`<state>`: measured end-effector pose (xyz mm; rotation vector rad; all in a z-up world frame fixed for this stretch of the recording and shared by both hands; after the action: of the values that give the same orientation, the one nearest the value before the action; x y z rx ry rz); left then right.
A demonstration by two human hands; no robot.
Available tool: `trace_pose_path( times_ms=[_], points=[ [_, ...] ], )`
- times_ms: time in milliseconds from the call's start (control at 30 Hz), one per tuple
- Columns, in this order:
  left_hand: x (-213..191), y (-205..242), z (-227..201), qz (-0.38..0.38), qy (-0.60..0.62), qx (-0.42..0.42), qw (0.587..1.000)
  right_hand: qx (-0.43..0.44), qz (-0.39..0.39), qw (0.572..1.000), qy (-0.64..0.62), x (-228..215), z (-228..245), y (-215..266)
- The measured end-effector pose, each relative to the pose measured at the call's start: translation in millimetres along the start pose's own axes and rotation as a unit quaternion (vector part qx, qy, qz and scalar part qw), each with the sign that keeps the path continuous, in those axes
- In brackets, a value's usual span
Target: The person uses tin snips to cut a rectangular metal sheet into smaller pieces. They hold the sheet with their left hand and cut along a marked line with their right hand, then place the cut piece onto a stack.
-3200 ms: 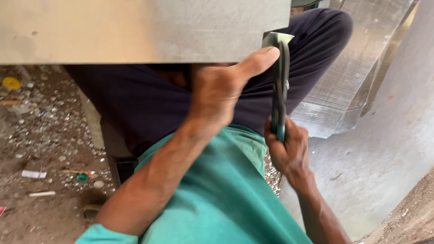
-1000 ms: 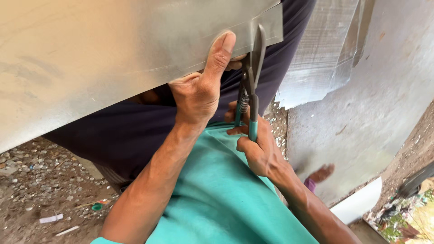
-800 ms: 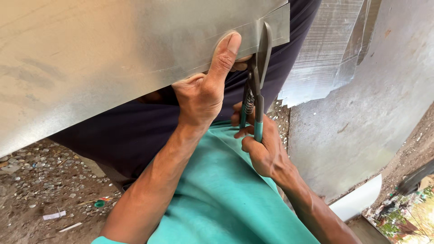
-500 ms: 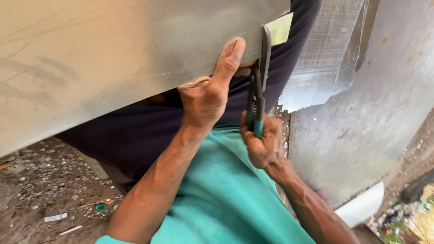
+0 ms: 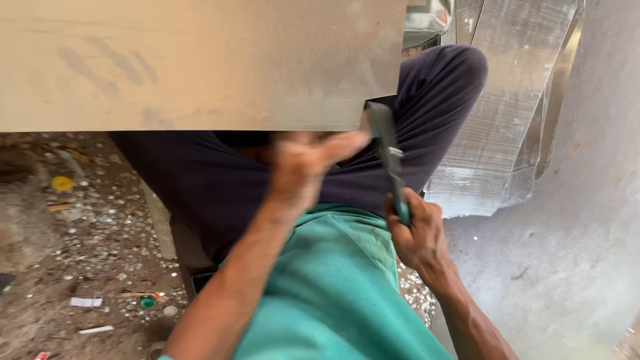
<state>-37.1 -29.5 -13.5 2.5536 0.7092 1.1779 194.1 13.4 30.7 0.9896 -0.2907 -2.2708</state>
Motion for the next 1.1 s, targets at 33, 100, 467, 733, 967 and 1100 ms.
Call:
trace_pose_path(
  times_ms=[33,100,467,733,967,1100],
  points=[
    [-16.1,5.5,-25.5,0.012,0.090,0.096,0.991,0.025,0.014,1.000,0.005,3.5,-8.3,-10.8],
    [-34.2,25.2,-75.1,-0.024,0.204,0.164,0.965,-0.025,0.021,0.999,-0.038,5.9,-13.1,-11.4],
    [35.0,-14.6,-237.1,0.095,0.094,0.432,0.892,0.015,0.018,0.981,-0.191,34.5,16.0,-30.1],
    [67.5,-152.5,-383.0,-0.042,-0.554,0.328,0.764,-0.114,0.046,0.974,-0.192,61.8,-28.2,-47.5],
    [-88.4,-88.4,-357.1,-0.307,-0.818,0.240,0.422,0.042,0.042,0.971,-0.231,68.4,-66.7,-42.9],
    [-122.0,-61.9,-292.3,-0.281,-0.862,0.221,0.359,0.007,0.090,0.984,-0.153,47.4,-33.9,-41.7]
  ],
)
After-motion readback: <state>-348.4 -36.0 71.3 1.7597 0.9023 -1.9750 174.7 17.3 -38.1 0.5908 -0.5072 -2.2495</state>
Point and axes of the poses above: each hand's wrist, its own y-axis away from the middle knuckle, its own x-axis out of the palm, z = x × y, the point moved 2 cm from there along -y, towards the middle knuckle, and after that the axes turned 7 degrees about -y, right-handed, at the moved point
